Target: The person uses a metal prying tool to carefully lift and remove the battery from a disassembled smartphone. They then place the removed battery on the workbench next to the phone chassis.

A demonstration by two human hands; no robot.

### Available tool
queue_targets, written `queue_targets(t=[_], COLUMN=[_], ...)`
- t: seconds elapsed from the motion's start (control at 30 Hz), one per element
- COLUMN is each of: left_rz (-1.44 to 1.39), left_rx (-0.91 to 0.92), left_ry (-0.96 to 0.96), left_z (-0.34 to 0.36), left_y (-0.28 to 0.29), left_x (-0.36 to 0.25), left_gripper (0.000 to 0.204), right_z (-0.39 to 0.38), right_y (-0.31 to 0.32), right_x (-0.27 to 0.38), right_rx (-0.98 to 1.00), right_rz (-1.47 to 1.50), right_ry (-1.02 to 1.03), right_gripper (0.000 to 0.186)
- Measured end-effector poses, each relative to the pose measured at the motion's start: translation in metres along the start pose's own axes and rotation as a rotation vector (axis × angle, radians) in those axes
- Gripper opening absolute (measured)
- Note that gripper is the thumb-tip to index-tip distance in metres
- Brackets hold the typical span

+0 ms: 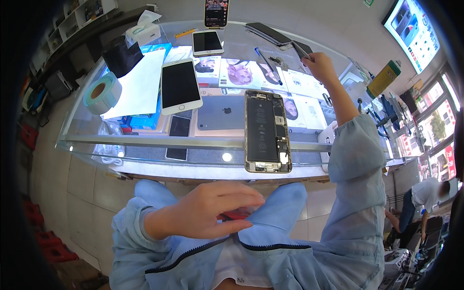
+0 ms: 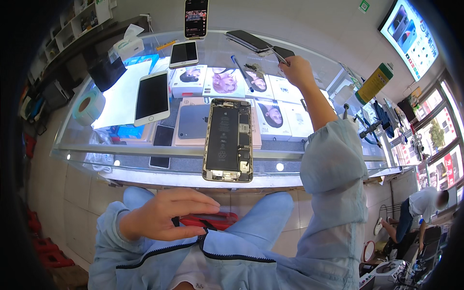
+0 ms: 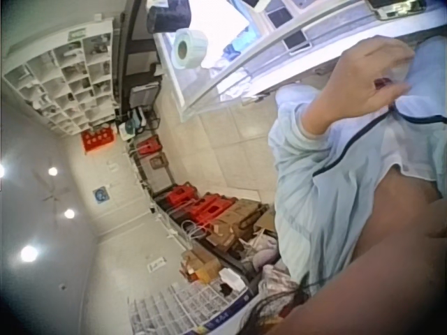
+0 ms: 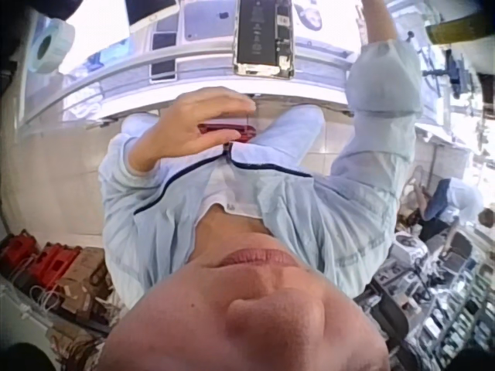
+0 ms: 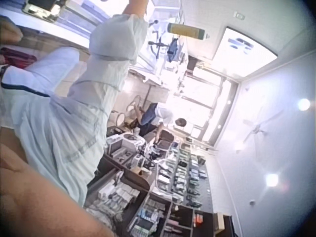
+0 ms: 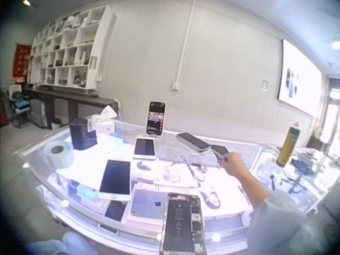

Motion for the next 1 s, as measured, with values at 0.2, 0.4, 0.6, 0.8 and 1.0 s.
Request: queue_targets(t=[0.2,0.4,0.6,0.8,1.0], left_rz=[0.317,0.666,0.684,0.768,0.741], left_rx=[-0.138,-0.104,0.004,0.046,0.054], left_ry=[-0.087,-0.104,-0.116,-0.083,-0.107], left_z=[0.004,0.017,0.036,0.033,0.036], left_y=[0.011,0.031,0.032,0.026,0.027], left_x=[0.001,0.014,0.029,0.03,0.028], left_gripper=[0.037,0.044,0.052,0.05,0.047], right_z=[-0.005,-0.08,-0.194,-0.25,-0.261], right_y=[0.021,0.089,0.106,0.081,0.073], right_x=[0.0,0.029,0.033,0.036,0.037], right_rx=[-0.046,0.12,0.268,0.326,0.309], right_rz=[0.268,0.488,0.364,0.293,0.323], right_ry=[0.056,0.243,0.32,0.374,0.352], right_gripper=[0.027,0.028,0.021,0.02,0.023])
Point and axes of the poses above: each hand's wrist, its own z-axis towards the middle knuckle, its own y-axis out of the back of the hand, x = y × z, the point moved 2 cm from there along z, towards the middle knuckle, and after that the axes turned 12 degrees about -y, right-handed, at the moved point
